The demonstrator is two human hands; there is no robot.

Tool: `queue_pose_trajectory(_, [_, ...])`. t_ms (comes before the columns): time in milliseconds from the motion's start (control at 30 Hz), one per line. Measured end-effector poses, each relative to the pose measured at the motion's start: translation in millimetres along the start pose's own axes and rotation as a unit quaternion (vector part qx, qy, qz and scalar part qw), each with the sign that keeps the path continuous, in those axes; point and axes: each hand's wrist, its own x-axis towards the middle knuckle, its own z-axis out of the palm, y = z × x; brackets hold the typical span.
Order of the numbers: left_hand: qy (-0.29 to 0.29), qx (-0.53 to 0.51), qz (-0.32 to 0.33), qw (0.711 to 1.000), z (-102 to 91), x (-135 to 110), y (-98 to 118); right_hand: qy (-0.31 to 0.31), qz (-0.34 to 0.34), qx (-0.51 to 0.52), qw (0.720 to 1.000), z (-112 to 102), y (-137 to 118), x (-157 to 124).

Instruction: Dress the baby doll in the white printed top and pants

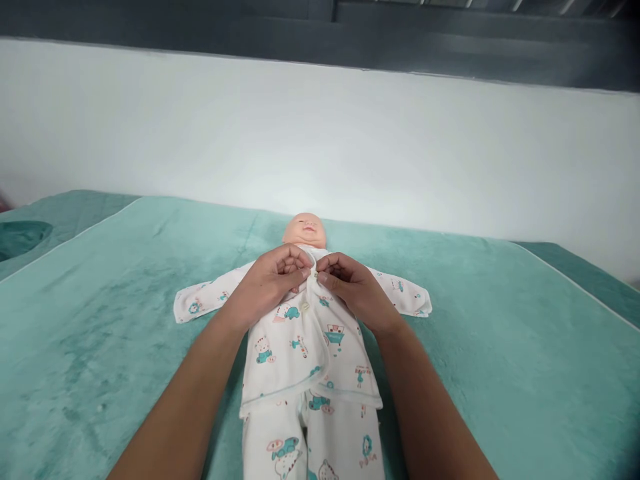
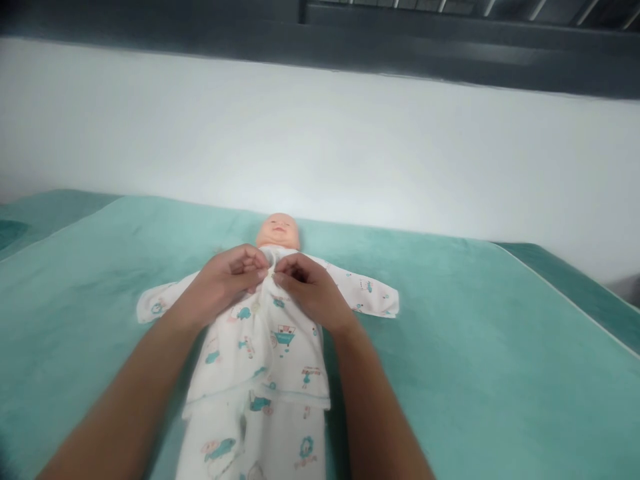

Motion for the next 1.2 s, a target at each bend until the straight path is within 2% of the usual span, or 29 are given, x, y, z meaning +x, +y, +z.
queue_pose_trajectory(333, [-0.008,-0.003,0.004,1.0,-2.7,1.9,-2.4,0.012,-0.003,-0.018,1.0,2.4,0.6,-0.3])
queue_pose_trajectory(700, [0.044,0.004,-0.006,0.999,5.2,0.0,1.9,0.047,-0.01,0.018,0.999,6.4,3.3,2.9])
queue_pose_trajectory(867, [0.054,0.032,0.017,0.998,-1.2,-0.9,2.9,0.079,-0.019,0.023,0.996,5.7,0.8,3.0])
queue_pose_trajectory(967, [0.013,0.053,0.006,0.998,-10.5,-5.0,6.6,0.065,0.002,-0.002,0.998,2.1,-9.9,-2.9])
queue_pose_trajectory(1133, [-0.141,0.119,-0.066,0.981,-21.2,-14.9,18.8,-0.053,0.071,-0.134,0.987,1.8,-36.3,-21.5])
queue_pose_trajectory(1200, [-0.182,0.138,-0.076,0.971,-21.5,-16.9,21.9,-0.073,0.073,-0.19,0.976,4.5,-43.2,-26.8])
